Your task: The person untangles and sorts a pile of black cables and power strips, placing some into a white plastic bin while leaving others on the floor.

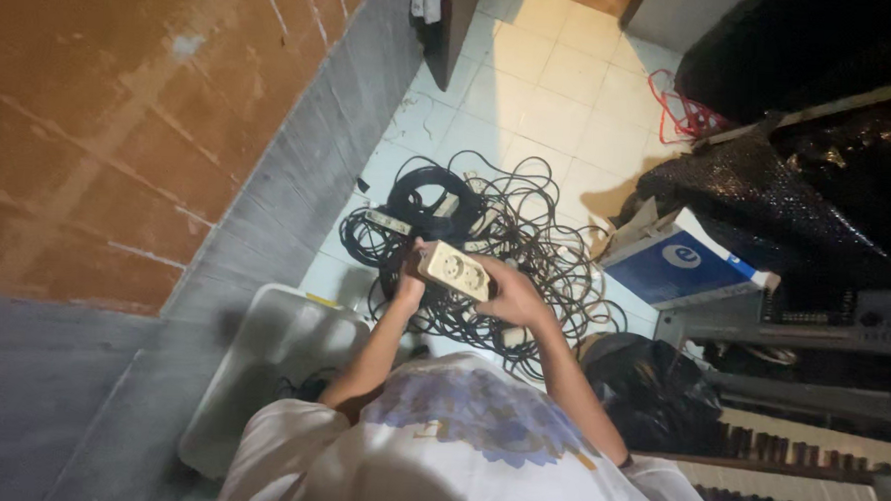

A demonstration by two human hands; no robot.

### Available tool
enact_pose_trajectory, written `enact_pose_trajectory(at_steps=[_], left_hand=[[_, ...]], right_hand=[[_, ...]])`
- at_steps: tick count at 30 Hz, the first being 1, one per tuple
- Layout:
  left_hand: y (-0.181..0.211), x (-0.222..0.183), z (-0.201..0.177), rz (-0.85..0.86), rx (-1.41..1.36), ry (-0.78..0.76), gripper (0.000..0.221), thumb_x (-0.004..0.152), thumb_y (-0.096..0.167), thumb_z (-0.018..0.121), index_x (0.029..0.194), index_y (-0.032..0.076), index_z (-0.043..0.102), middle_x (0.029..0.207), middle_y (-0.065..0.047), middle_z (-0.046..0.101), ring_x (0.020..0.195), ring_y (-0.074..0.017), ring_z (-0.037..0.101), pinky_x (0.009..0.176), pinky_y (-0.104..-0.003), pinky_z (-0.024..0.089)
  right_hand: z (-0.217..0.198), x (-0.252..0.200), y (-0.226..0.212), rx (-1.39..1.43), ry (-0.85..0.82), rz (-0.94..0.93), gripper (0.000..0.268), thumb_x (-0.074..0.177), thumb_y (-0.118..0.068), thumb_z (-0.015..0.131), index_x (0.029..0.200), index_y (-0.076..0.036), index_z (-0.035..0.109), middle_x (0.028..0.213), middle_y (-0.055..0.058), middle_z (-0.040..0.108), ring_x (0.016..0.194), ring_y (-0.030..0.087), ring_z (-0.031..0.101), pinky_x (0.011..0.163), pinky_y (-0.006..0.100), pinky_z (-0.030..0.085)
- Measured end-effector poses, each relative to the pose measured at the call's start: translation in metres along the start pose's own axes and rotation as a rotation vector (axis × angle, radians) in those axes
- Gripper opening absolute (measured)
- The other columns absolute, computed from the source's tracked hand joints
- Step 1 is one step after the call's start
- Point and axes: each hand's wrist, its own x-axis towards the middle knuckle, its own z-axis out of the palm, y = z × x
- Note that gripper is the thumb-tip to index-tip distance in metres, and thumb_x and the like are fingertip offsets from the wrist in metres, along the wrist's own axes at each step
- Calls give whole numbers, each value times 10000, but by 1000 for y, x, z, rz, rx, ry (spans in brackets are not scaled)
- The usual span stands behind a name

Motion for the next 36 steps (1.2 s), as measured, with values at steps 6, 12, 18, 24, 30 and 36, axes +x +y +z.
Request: enact_pose_trajectory(at_steps=[6,12,18,24,30,36], left_hand=[[-35,-28,62,919,356,-129,483,1106,311,459,1436,-42,482,1393,-203,546,1247,-239,510,1032,-349,438],[-70,-82,95,110,253,-194,469,1067,373,343,1238,11,587,956,-178,682,807,-307,682,788,-476,552],[-15,-164,74,404,652,-227,596,1042,454,466,755,3,730,677,-169,711,700,-342,722,761,-472,557],[60,-252,70,611,891,-122,486,978,464,558,821,71,796,765,-191,715,756,-415,677,722,-518,520],[89,-259,46,905,838,-28,437,886,494,708,886,62,777,888,-130,733,845,-328,700,768,-446,540],[83,-244,7,892,884,-5,397,851,450,764,815,55,743,849,-85,725,868,-295,648,796,-446,467]], right_hand=[[-34,-5,-31,31,85,-142,866,633,-117,832,1441,-55,528,1342,193,655,1246,320,642,1052,379,492],[-47,-10,-54,-151,100,-128,868,671,-173,842,1451,-89,470,1292,211,659,1177,394,657,965,422,543],[-44,-3,-41,-480,38,76,926,719,-243,829,1544,-225,410,1198,209,659,999,397,684,834,489,556],[-23,2,-2,-792,-169,-33,740,849,-220,744,1537,-264,476,1211,246,673,988,430,699,843,504,565],[4,-1,16,-891,-661,67,685,817,-361,789,1445,-296,522,1224,95,740,1118,345,699,934,505,557],[50,-22,27,-824,-597,-32,856,612,-253,863,1403,-319,545,1341,61,639,1283,340,544,1041,719,307]])
